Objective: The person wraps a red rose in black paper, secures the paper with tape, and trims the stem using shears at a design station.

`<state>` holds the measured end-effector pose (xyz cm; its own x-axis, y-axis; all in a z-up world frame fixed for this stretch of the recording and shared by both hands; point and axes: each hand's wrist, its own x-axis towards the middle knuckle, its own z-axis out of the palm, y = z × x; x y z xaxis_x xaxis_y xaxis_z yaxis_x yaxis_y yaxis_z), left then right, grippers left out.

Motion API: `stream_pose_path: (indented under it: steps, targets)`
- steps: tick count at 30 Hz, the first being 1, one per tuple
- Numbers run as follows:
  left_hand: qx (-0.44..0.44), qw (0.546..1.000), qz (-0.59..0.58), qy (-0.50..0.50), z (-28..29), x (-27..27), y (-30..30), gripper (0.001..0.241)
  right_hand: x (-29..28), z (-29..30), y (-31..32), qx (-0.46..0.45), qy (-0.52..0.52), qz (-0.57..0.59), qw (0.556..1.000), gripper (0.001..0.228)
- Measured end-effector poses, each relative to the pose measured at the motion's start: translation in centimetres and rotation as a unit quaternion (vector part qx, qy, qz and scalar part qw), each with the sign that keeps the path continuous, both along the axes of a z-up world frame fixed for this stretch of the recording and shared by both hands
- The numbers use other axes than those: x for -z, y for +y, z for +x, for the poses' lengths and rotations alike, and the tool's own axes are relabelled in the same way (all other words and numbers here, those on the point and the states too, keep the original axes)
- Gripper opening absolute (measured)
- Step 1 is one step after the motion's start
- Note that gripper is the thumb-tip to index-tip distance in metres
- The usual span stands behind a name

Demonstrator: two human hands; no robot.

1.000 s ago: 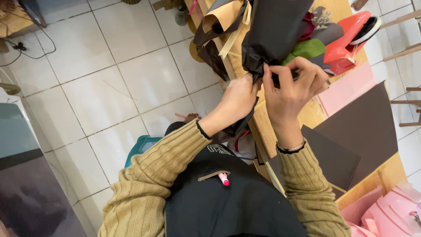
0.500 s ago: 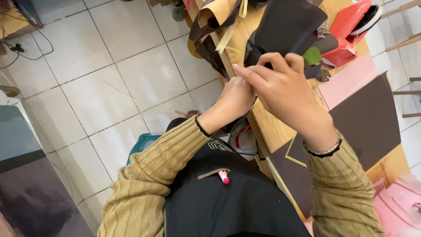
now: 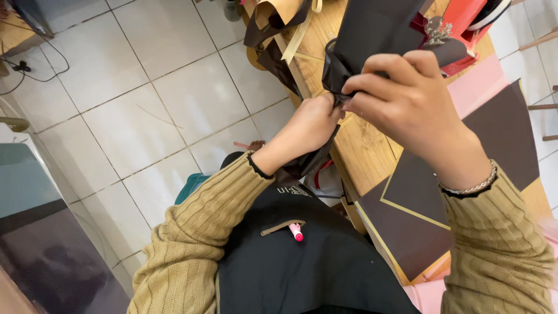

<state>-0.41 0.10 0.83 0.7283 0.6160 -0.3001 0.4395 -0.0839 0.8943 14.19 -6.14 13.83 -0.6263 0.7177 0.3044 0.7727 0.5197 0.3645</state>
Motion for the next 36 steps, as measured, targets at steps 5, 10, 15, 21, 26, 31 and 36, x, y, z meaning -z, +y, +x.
stream_pose_path:
  steps: [5,10,15,21,26,31,36]
  targets:
    - [-0.007,1.0,-0.014,-0.004,-0.3,0.3,0.2,0.024,1.4,-0.1,-1.4,-0.021,0.001,0.048,0.999,0.028]
    - [0.003,0.999,-0.044,-0.007,0.0,1.3,0.1,0.024,3.0,0.5,-2.4,0.002,-0.052,0.053,0.997,0.028]
    - [-0.002,1.0,-0.003,-0.022,0.0,1.1,-0.3,0.03,2.9,0.1,-2.8,0.066,-0.071,0.084,0.992,0.03]
    - [0.002,0.995,-0.1,-0.027,-1.0,-3.4,-0.6,0.034,3.8,0.5,-3.2,0.089,-0.038,0.096,0.991,0.028]
    - [0.075,0.99,0.021,-0.115,-0.5,-0.6,-0.9,0.017,3.9,1.2,-3.7,0.098,-0.031,0.08,0.992,0.024]
    - [-0.004,0.955,-0.272,-0.115,-1.4,-4.6,-1.1,0.042,3.3,1.5,-4.1,0.077,-0.048,0.086,0.992,0.028]
    - [0.016,0.963,-0.244,-0.11,-1.2,-3.9,-1.1,0.039,2.5,1.5,-4.6,0.08,-0.045,0.079,0.993,0.037]
